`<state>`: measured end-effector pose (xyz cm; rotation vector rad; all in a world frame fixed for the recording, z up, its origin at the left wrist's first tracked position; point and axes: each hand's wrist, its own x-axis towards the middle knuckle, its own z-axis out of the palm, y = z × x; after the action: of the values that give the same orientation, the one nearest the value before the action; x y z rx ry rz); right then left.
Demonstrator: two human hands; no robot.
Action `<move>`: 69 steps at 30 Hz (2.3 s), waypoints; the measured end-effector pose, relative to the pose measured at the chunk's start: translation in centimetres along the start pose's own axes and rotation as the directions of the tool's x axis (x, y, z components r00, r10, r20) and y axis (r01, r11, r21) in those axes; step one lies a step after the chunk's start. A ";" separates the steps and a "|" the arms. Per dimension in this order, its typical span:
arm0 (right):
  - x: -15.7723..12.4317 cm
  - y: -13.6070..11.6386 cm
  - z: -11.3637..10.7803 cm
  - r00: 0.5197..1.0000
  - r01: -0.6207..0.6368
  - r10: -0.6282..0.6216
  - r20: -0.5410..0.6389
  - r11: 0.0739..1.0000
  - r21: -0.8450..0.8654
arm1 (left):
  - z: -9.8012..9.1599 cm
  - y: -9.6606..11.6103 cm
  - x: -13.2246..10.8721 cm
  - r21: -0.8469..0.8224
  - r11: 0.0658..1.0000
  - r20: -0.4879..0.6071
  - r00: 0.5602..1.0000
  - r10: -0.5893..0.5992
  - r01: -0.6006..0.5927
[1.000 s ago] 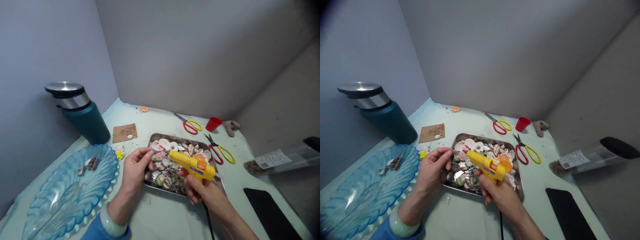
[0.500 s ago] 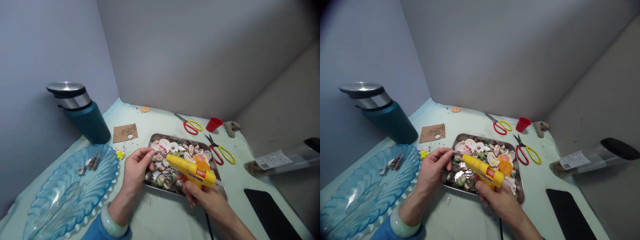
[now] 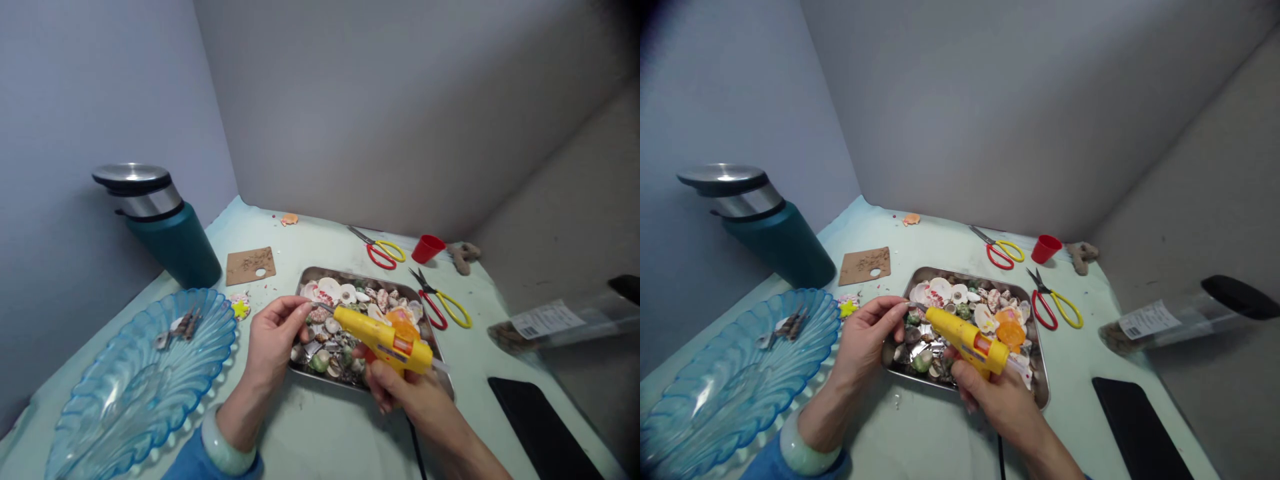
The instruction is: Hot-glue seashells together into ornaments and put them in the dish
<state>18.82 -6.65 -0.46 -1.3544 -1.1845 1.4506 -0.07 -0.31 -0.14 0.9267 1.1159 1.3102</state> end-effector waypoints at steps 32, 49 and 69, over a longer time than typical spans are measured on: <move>0.0 0.1 -0.1 1.000 0.002 -0.002 0.030 1.000 -0.009 | 0.3 0.2 -0.4 0.090 0.990 0.019 0.994 0.110 -0.111; 0.1 0.3 0.1 1.000 0.022 -0.022 -0.007 1.000 -0.005 | 0.2 -0.2 -0.6 0.248 0.939 0.004 0.969 0.246 -0.240; 0.0 0.5 -0.1 1.000 0.014 -0.013 0.015 0.999 -0.033 | 0.3 -0.3 -0.4 0.097 0.992 -0.036 0.996 0.084 -0.080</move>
<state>18.98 -6.72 -0.97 -1.3575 -1.2301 1.4397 0.30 -0.67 -0.33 1.0300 1.1906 1.3569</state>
